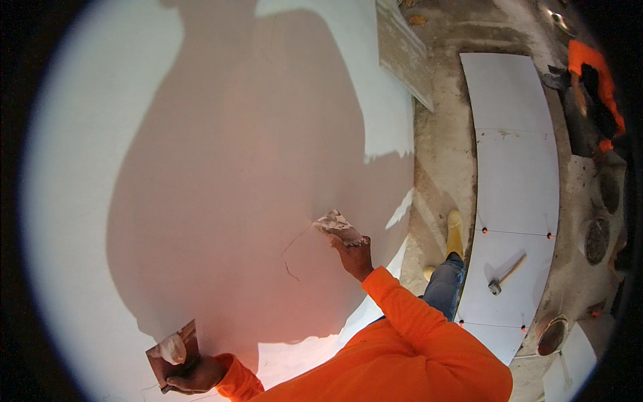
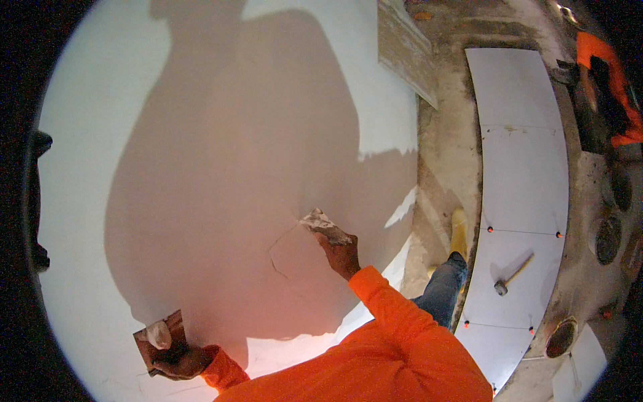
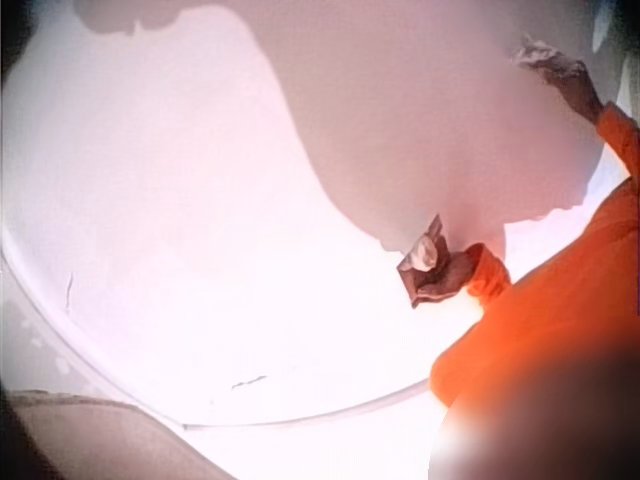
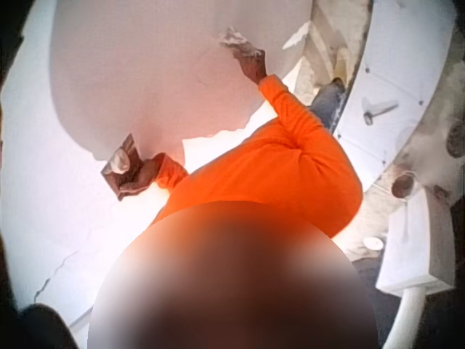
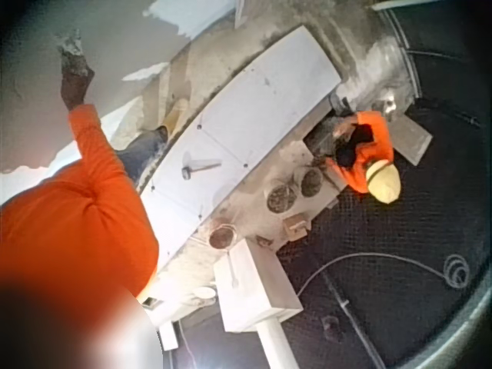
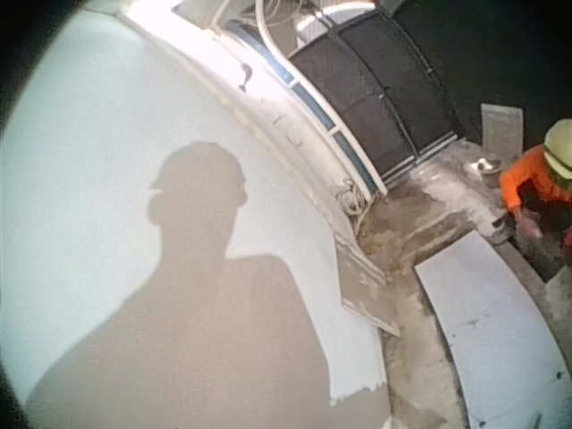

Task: The person applies joint compound to a crack in a white wall using a putty knife and a hawk. They repeatedly load compound onto the knife and smooth it into the crack, working along its length.

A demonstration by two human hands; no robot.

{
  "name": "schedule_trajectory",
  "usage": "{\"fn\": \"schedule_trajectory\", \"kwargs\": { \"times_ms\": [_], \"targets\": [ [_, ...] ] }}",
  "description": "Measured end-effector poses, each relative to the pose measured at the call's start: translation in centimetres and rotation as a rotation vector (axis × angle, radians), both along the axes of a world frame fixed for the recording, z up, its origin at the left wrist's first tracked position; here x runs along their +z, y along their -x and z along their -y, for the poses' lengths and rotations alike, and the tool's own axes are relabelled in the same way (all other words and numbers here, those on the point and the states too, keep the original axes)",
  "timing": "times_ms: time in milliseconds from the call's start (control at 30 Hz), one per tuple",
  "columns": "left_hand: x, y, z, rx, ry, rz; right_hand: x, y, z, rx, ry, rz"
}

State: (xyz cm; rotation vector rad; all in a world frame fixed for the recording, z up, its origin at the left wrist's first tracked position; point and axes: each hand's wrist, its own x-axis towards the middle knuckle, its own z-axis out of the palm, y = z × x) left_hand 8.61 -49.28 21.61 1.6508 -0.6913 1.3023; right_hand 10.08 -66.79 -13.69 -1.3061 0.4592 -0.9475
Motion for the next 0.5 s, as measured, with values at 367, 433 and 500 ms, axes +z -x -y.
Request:
{"fn": "schedule_trajectory", "kwargs": {
  "times_ms": [367, 433, 500],
  "targets": [
    [0.2, -0.5, -1.0, -0.304, -0.008, -0.159, 2.4, -5.8, 8.8, 0.141, -0.373, 0.329],
    [-0.1, 0.4, 1.1, -0.378, 0.034, -0.129, 2.5, -6.1, 9.3, 0.184, -0.390, 0.333],
    [-0.9, 1.6, 2.8, -0.451, 0.145, -0.115, 2.6, -6.0, 9.1, 0.208, -0.418, 0.368]
  ]
}}
